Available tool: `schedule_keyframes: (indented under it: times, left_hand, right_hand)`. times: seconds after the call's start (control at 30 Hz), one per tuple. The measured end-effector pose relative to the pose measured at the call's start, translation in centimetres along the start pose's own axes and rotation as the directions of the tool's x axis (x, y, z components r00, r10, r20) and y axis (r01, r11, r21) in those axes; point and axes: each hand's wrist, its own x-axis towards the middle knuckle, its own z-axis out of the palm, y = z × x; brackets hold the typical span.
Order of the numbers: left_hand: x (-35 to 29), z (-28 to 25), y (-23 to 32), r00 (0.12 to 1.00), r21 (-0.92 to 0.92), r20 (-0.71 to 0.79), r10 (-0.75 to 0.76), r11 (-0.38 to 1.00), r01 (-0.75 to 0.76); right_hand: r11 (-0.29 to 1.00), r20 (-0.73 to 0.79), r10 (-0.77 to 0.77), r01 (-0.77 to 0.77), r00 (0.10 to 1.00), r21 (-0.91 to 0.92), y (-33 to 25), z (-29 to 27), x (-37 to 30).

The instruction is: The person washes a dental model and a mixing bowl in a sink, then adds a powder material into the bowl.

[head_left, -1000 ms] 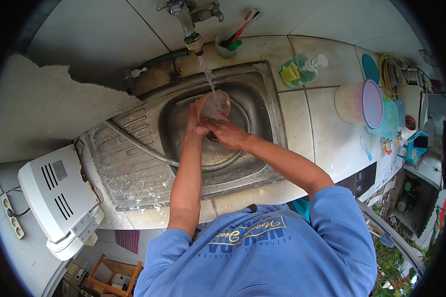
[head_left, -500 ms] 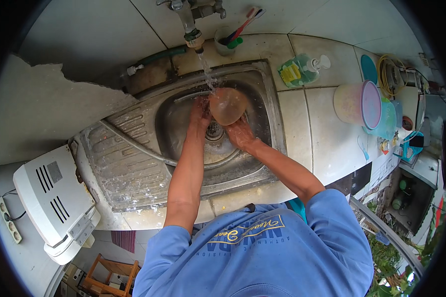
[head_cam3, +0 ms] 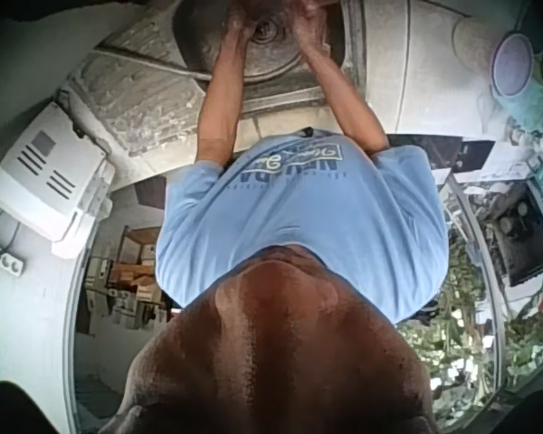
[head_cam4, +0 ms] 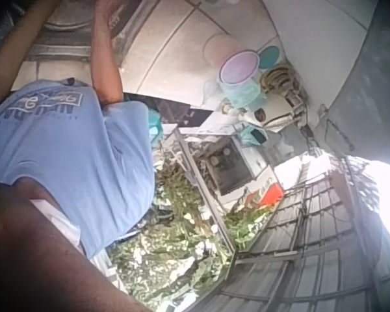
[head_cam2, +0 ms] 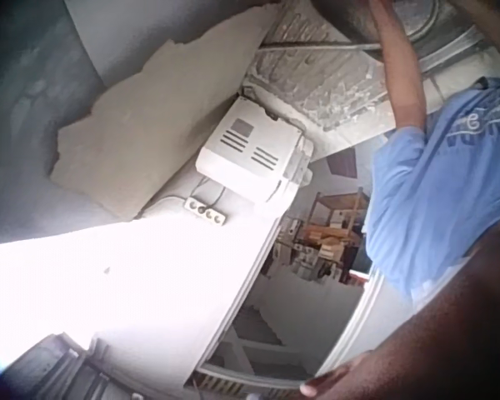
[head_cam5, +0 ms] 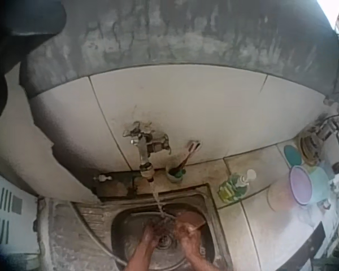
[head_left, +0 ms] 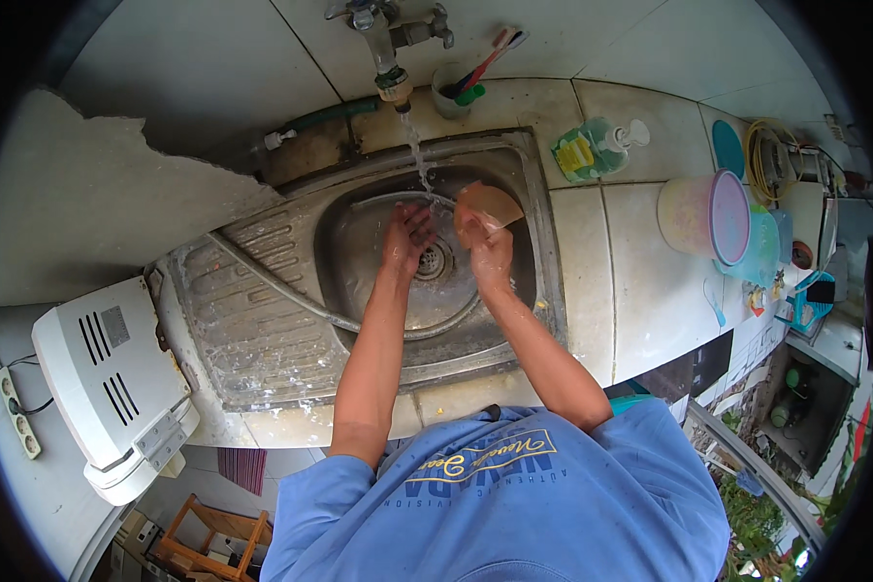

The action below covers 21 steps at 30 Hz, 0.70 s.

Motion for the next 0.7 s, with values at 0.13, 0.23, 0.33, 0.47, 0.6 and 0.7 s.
schedule_keyframes:
  times: [0.13,0.23,0.33,0.47,0.6,0.7]
  left_hand:
    - [0.1,-2.2,1.4,0.91,-0.256,0.297,-0.289,0.894,0.368]
    - [-1.4,1.2,2.3,0.954,-0.333,0.274,-0.12,0.919,0.211]
    - [1.2,-2.9,2.9,0.898,-0.34,0.426,-0.107,0.902,0.268]
    - [2.8,-2.0,1.0,0.909,-0.337,0.385,-0.161,0.892,0.301]
    - [3.5,-2.4,-0.3,0.962,-0.327,0.252,-0.102,0.927,0.184]
    - [3.0,-2.3,0.1,0.951,-0.345,0.282,-0.129,0.911,0.225]
  right_hand:
    - [0.908,0.368,-0.108,0.242,0.924,-0.341,-2.3,3.0,-0.6]
    - [0.658,0.585,-0.379,0.653,0.717,-0.374,-1.0,2.5,-1.3]
    - [0.408,0.728,-0.413,0.826,0.546,-0.389,2.4,2.5,-0.8]
    - [0.133,0.701,-0.359,0.777,0.616,-0.615,5.2,0.8,2.0]
    - [0.711,0.645,-0.125,0.521,0.754,-0.473,3.8,4.7,-0.7]
    - [0.371,0.725,-0.36,0.803,0.588,-0.467,5.6,2.2,-0.5]
